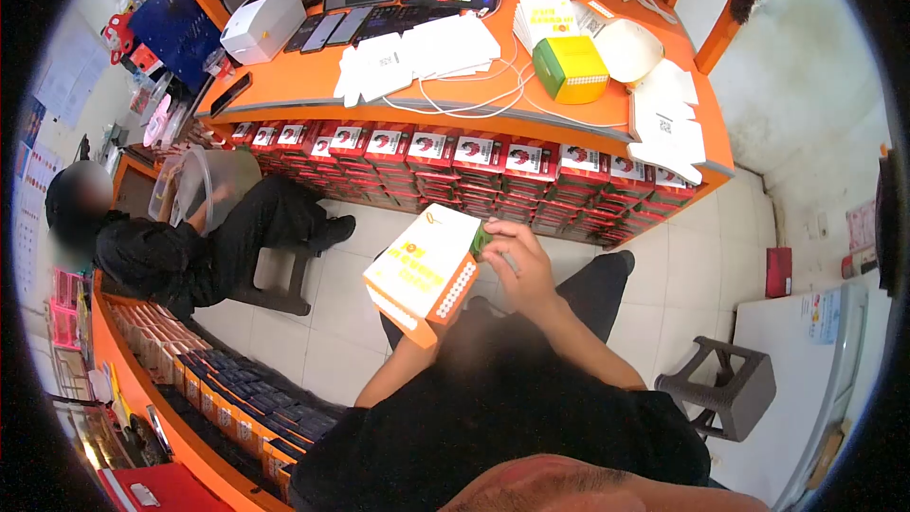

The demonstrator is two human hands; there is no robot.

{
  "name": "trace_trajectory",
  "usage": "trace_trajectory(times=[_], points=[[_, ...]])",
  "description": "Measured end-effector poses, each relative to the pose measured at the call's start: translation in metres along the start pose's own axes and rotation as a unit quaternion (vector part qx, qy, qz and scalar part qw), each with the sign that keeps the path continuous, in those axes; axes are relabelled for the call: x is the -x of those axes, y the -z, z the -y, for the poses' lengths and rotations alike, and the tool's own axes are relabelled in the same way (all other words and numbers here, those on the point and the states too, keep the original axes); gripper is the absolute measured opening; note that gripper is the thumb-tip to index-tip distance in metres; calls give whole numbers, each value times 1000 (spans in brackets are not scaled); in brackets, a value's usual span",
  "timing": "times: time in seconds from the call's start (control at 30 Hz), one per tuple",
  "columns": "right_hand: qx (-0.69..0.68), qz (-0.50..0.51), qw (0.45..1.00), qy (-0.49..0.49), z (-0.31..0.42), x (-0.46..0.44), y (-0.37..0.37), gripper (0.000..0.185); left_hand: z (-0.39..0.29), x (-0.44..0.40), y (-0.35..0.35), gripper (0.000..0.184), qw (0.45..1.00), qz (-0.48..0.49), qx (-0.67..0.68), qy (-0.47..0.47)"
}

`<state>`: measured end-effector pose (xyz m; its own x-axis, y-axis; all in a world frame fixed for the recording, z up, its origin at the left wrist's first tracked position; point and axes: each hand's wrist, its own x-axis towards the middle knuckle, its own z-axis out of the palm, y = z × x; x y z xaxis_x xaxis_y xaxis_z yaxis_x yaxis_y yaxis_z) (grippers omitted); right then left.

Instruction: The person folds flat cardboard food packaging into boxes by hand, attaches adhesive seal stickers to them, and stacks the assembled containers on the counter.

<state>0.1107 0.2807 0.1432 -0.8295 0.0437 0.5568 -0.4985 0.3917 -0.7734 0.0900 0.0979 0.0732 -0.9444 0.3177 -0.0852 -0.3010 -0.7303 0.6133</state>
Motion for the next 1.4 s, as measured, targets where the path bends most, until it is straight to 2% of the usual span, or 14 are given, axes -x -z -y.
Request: trace_trajectory(times=[0.17,0.27,0.47,0.6,0.67,0.73,0.77,0.87,0.93,1.0,1.17,1.3,1.37,1.4], points=[[-39,-48,998,-17,1,-3,-11,11,7,-2,-5,45,982,-27,-181,-54],[51,-17,998,28,-7,-8,-5,18,11,-4,-6,44,954,-38,-287,-77],[57,74,989,-112,-7,4,8,59,8,-12,-20,34,869,-54,-481,-103],[83,118,988,61,20,-7,15,78,25,-15,-9,24,851,20,-510,-125],[125,95,985,75,16,-7,9,55,29,-11,-40,20,850,55,-492,-182],[111,65,989,76,-9,-4,2,41,23,-13,-43,23,729,88,-676,-54],[141,-20,988,58,-9,-5,2,27,10,-13,-60,30,763,100,-636,61],[131,-65,988,-57,-9,-12,19,28,12,-19,-52,21,894,73,-440,-42],[118,-23,992,-37,-9,-13,24,28,4,-25,-47,31,975,22,-220,11],[116,32,992,26,-14,-12,24,28,-5,-33,-39,36,988,46,-146,23],[132,38,990,9,-19,-3,18,27,-18,-33,-46,20,987,-1,-150,60],[74,11,989,-126,-11,6,14,24,-7,-32,-34,12,981,-39,-184,40],[19,-16,974,-224,-5,12,5,23,1,-29,-38,10,954,-57,-293,-29],[37,-16,979,-202,-6,14,1,23,5,-27,-41,10,934,-65,-345,-63]])
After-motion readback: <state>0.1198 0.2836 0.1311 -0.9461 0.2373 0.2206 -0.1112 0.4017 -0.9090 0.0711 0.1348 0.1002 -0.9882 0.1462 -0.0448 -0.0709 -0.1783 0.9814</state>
